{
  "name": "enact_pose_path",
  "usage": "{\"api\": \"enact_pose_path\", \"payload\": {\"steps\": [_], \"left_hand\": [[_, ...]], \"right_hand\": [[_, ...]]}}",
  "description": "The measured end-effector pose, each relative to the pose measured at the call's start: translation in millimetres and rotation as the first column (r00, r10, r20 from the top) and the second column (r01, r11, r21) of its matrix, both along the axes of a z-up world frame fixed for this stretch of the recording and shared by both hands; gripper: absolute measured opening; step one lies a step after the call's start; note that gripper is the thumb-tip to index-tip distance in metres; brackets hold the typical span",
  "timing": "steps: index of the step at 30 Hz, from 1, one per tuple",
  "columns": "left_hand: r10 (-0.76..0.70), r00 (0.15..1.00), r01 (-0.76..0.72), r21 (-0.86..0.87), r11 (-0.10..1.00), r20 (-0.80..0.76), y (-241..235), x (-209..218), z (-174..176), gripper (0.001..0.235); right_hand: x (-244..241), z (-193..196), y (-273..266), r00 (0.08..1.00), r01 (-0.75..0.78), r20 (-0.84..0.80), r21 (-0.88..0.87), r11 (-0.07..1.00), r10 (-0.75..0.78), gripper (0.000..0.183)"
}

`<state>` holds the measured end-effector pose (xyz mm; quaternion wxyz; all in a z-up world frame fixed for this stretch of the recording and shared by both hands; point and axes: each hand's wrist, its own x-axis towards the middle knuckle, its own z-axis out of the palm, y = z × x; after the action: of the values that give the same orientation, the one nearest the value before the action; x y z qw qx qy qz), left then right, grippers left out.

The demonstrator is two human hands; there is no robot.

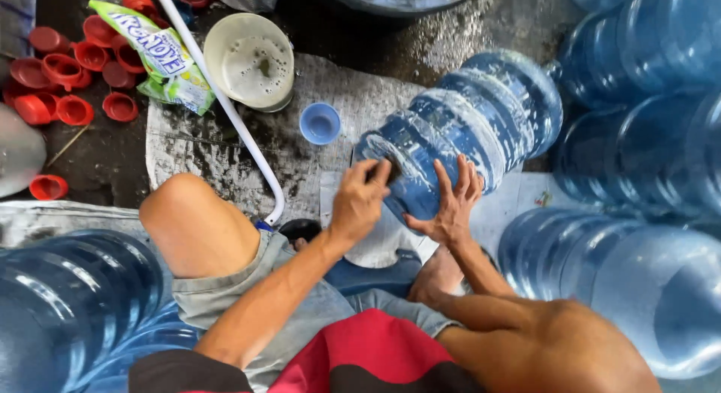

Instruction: Scrubbing the outside of a large plastic water jug with a sponge and soap, then rinsing it and cleaning the inside with a brush.

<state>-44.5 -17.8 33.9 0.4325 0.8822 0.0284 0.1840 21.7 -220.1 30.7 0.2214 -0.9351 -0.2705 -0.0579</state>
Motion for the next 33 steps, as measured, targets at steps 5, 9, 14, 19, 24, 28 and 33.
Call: {"api": "enact_pose_path", "payload": {"steps": [5,9,14,19,24,28,33], "left_hand": [[0.082,0.996,-0.086,-0.135,0.987,-0.035,21.8,14.2,-56.3,0.044],[0.1,0.995,-0.102,-0.176,0.979,-0.02,10.8,2.8,-11.5,0.046],[0.083,0.996,-0.081,-0.128,0.988,0.01,22.1,10.6,-39.5,0.05],[0.097,0.994,-0.091,-0.109,0.99,0.048,21.2,22.0,-20.5,0.048],[0.043,0.999,-0.043,-0.005,0.999,0.032,0.7,12.9,-55.5,0.046],[0.106,0.994,-0.106,-0.011,0.994,0.021,17.8,37.4,-64.9,0.046],[-0.09,0.989,0.079,0.094,0.992,0.116,-29.7,37.0,-23.0,0.037]], "right_hand": [[-0.4,6.9,7.1,1.0,-0.002,-0.007,0.035,0.999,0.002,0.111],[4.3,11.1,13.3,1.0,-0.013,0.015,0.033,0.999,0.013,0.112],[5.7,7.3,12.1,1.0,-0.003,0.002,0.047,0.999,0.003,0.111],[8.0,5.6,9.4,1.0,-0.012,0.029,0.081,0.997,0.009,0.109],[-1.2,-11.3,-11.2,0.998,0.004,0.063,0.123,0.992,-0.012,0.116],[-4.6,-12.3,-19.4,0.997,-0.03,0.082,0.163,0.986,0.016,0.115],[-18.7,-28.2,-41.0,0.992,0.003,0.124,0.137,0.991,-0.021,0.121]]}}
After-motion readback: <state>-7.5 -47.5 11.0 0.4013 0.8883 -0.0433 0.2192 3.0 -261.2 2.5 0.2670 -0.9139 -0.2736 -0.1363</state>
